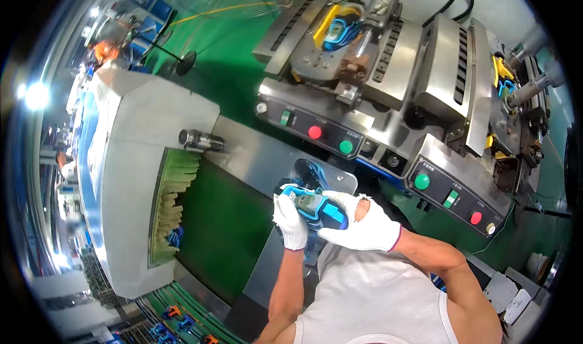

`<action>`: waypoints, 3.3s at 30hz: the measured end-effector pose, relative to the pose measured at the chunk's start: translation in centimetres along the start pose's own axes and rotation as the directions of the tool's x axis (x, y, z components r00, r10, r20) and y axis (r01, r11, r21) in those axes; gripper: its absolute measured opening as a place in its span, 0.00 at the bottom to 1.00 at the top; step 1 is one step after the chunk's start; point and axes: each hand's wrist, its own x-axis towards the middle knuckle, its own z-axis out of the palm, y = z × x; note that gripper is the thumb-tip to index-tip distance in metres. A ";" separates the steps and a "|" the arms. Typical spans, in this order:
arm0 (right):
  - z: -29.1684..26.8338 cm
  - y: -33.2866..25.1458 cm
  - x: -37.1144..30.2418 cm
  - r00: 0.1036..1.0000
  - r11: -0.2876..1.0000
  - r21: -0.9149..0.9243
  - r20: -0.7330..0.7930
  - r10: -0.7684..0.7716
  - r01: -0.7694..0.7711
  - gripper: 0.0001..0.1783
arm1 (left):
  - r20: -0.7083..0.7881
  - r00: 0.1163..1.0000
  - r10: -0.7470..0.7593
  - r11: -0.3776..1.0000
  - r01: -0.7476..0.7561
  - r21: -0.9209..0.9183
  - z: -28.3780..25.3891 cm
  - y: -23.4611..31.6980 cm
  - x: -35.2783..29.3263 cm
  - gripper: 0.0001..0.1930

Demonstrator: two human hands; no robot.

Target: The person uses an industrial lasting machine to shape blue athletic shoes, placing each shoe onto a mold for processing and then removing it to place on a conveyor belt.

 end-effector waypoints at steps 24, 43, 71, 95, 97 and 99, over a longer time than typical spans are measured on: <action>-11.4 7.9 -0.7 0.941 0.356 0.934 -0.079 0.329 -0.046 0.28 | 0.584 0.702 0.407 0.712 -0.645 0.279 21.9 16.0 35.7 0.25; -13.1 3.9 -0.6 0.714 0.371 0.884 -0.454 0.533 0.285 0.35 | 0.371 0.870 0.325 0.778 -0.468 0.418 19.8 17.7 36.1 0.35; -29.1 19.4 51.7 0.900 0.545 -0.736 -0.426 0.089 -0.402 0.22 | -0.803 0.355 -0.479 0.547 0.836 0.044 -11.9 -15.0 -14.1 0.37; 2.4 15.5 14.6 0.962 0.541 -0.831 -0.025 -0.271 0.131 0.50 | -0.210 0.687 -0.696 0.685 0.722 0.091 -20.8 -18.2 -17.0 0.41; 8.0 13.2 12.1 0.981 0.802 -0.565 0.106 -0.163 0.194 0.44 | -0.188 0.641 -0.744 0.648 0.761 0.031 -22.8 -17.9 -17.6 0.41; 16.7 10.7 7.3 0.981 0.996 -0.083 0.185 0.052 -0.037 0.45 | -0.202 0.623 -0.756 0.646 0.760 -0.072 -23.2 -19.8 -18.6 0.42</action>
